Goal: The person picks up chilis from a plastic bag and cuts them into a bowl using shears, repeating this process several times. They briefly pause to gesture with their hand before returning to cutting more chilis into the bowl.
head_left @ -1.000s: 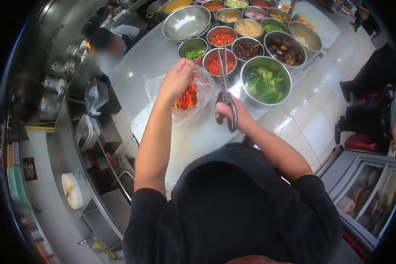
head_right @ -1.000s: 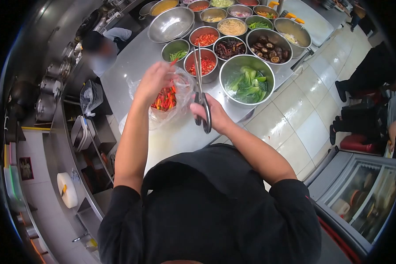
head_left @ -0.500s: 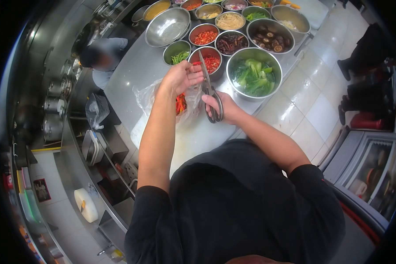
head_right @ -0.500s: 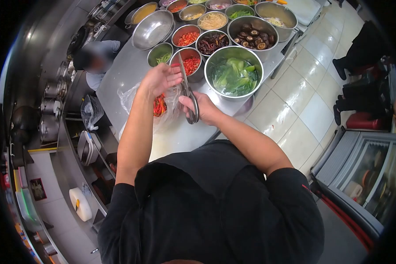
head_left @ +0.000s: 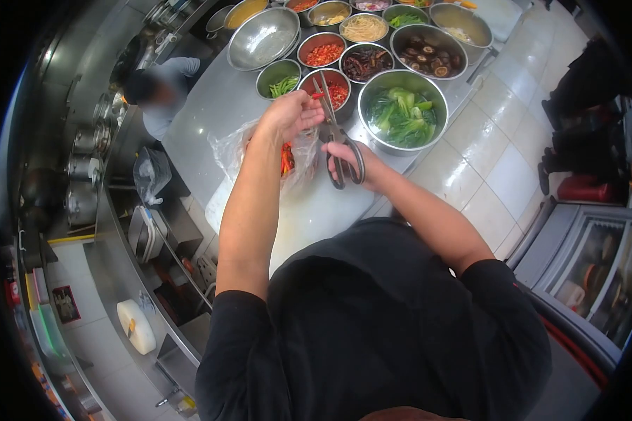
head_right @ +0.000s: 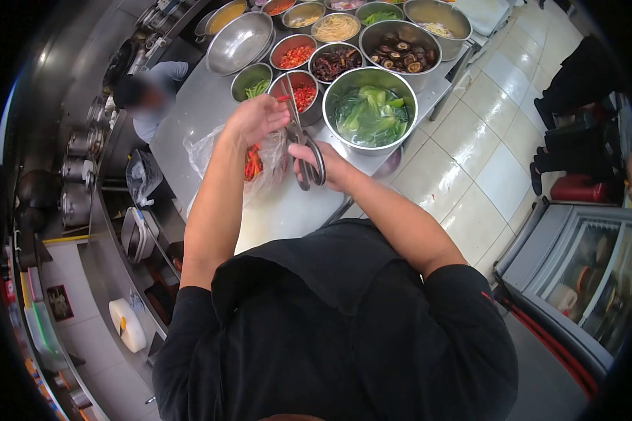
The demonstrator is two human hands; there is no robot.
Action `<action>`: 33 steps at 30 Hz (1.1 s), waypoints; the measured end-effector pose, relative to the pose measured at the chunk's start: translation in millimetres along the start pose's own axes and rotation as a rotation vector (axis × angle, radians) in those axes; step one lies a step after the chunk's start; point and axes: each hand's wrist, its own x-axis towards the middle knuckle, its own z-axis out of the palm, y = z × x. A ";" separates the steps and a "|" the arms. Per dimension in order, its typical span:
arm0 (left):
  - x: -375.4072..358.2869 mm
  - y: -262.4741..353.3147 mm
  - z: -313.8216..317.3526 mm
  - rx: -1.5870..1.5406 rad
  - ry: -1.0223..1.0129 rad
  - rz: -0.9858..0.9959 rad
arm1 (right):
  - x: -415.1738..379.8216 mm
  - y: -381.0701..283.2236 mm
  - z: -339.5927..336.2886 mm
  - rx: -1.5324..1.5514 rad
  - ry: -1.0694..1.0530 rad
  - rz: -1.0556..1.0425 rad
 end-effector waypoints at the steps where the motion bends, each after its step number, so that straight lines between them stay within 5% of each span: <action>1: 1.2 -0.4 -0.3 0.011 0.013 0.007 | 0.8 -0.7 -1.5 -0.088 0.005 -0.018; 5: 4.9 -1.5 -0.9 0.038 0.012 -0.002 | -2.5 -2.4 4.4 0.185 0.001 0.090; 8: 5.6 -1.4 0.5 0.047 0.030 0.006 | 3.1 -0.1 -1.6 -0.165 0.041 0.000; 12: 8.5 1.6 -1.7 0.069 0.013 -0.022 | 3.1 -1.6 2.1 0.083 0.020 0.079; 18: 12.4 0.4 -1.4 0.071 0.037 -0.028 | 4.7 2.8 -2.4 -0.124 0.069 0.019; 20: 15.5 8.4 1.4 0.119 0.026 -0.021 | 5.5 -0.7 0.0 0.084 0.017 0.081; 25: 9.9 6.6 2.5 0.177 0.041 -0.022 | 9.5 -0.1 -2.5 -0.165 0.036 -0.006; 28: 14.9 5.8 1.4 0.206 0.026 -0.020 | 3.8 -6.5 5.9 0.084 0.024 0.057; 31: 13.2 3.6 1.9 0.210 0.032 -0.017 | 4.3 -8.8 -0.4 -0.191 0.018 0.022; 33: 12.0 4.5 1.5 0.201 0.027 -0.024 | 7.6 -2.0 -1.6 -0.046 0.021 0.046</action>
